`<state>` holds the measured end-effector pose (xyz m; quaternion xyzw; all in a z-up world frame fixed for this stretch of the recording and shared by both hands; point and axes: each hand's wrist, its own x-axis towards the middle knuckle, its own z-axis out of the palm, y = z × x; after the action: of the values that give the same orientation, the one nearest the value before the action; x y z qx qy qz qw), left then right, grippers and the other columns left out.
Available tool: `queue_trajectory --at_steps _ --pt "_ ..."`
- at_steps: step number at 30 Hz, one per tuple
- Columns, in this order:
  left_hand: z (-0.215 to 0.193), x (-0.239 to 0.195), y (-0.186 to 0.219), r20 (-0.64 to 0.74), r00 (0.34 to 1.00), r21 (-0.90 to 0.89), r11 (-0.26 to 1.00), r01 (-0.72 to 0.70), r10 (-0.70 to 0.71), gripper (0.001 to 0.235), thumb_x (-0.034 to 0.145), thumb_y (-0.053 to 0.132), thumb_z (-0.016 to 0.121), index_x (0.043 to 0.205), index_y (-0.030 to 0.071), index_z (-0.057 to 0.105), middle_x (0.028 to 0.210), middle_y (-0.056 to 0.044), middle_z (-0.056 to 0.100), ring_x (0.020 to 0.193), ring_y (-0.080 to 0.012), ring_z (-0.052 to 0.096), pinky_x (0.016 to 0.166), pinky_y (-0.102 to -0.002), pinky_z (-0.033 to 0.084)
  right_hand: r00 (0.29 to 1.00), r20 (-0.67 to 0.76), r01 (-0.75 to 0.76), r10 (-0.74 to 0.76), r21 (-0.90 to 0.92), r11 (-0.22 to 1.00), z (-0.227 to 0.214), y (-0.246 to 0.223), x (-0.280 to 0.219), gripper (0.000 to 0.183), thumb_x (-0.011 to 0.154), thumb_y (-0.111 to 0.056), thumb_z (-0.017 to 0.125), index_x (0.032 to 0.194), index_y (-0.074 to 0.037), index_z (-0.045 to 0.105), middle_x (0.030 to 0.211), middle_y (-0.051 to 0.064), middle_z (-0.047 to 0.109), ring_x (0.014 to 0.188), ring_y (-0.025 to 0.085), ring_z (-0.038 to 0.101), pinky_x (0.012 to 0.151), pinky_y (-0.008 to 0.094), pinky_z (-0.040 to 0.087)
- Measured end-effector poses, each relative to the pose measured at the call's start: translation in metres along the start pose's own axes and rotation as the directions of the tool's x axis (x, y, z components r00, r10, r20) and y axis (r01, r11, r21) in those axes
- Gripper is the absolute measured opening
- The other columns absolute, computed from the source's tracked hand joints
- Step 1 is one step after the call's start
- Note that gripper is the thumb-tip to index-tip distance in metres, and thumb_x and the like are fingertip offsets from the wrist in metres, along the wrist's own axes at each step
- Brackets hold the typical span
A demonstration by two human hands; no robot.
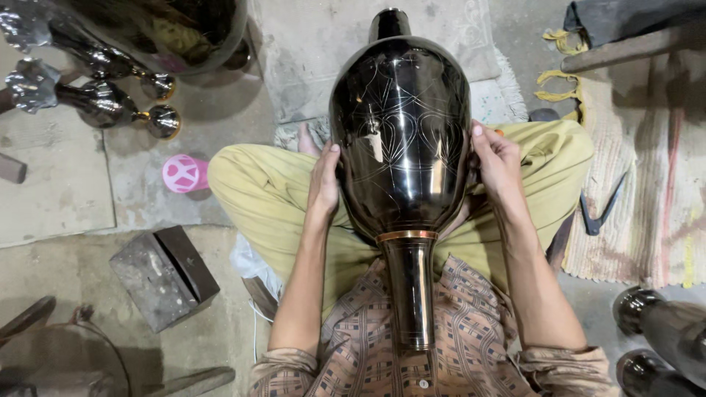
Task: The person sits cross-legged and uses a small handheld engraving tool to carve intricate line patterns into the surface of a dark metallic vase. The person holds the vase steady with one hand while guiding the tool with the other to create decorative designs.
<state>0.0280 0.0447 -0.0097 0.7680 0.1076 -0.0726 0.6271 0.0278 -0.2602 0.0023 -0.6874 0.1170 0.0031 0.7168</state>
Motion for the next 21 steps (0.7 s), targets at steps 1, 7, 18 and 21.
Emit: queue_trajectory --at_steps 1,7,18,21 --pt "0.004 -0.003 0.003 -0.034 0.999 0.023 1.0 0.004 -0.004 0.078 0.105 0.057 0.038 0.156 -0.001 0.04 0.162 -0.024 0.043 0.152 -0.036 0.04 0.125 -0.045 0.029 1.0 -0.015 -0.021 0.021 -0.002 1.0 -0.003 0.002 -0.002 0.039 0.109 -0.026 0.061 0.136 0.002 0.066 0.101 -0.002 0.072 0.082 0.002 0.059 0.075 0.018 0.049" --pt "0.012 -0.063 0.028 -0.164 0.972 0.22 0.966 -0.132 0.17 0.071 0.103 0.044 0.038 0.156 -0.004 0.036 0.154 -0.026 0.049 0.143 -0.0393 0.048 0.121 -0.048 0.035 0.997 -0.054 -0.055 0.062 0.119 0.991 -0.012 -0.002 -0.037 0.035 0.105 -0.013 0.066 0.136 0.003 0.066 0.085 -0.003 0.064 0.069 0.004 0.055 0.061 0.019 0.046" --pt "0.018 -0.158 0.02 0.31 0.319 0.063 0.316 -0.947 0.895 0.055 0.102 0.037 0.039 0.14 0.0 0.052 0.151 -0.021 0.049 0.141 -0.0349 0.05 0.121 -0.053 0.045 0.992 -0.108 0.091 -0.069 0.211 0.973 0.025 -0.06 -0.083 0.043 0.091 0.012 0.071 0.133 0.007 0.063 0.1 0.008 0.07 0.084 0.015 0.073 0.078 0.026 0.064" --pt "0.004 -0.169 0.025 0.581 0.304 0.017 0.362 -0.932 0.755 0.051 0.096 0.031 0.034 0.135 0.006 0.056 0.149 -0.019 0.055 0.14 -0.035 0.055 0.122 -0.055 0.042 0.974 -0.184 0.171 -0.13 0.232 0.958 0.046 -0.061 -0.09 0.035 0.092 0.013 0.072 0.125 0.006 0.066 0.102 0.011 0.073 0.089 0.015 0.075 0.084 0.027 0.066"
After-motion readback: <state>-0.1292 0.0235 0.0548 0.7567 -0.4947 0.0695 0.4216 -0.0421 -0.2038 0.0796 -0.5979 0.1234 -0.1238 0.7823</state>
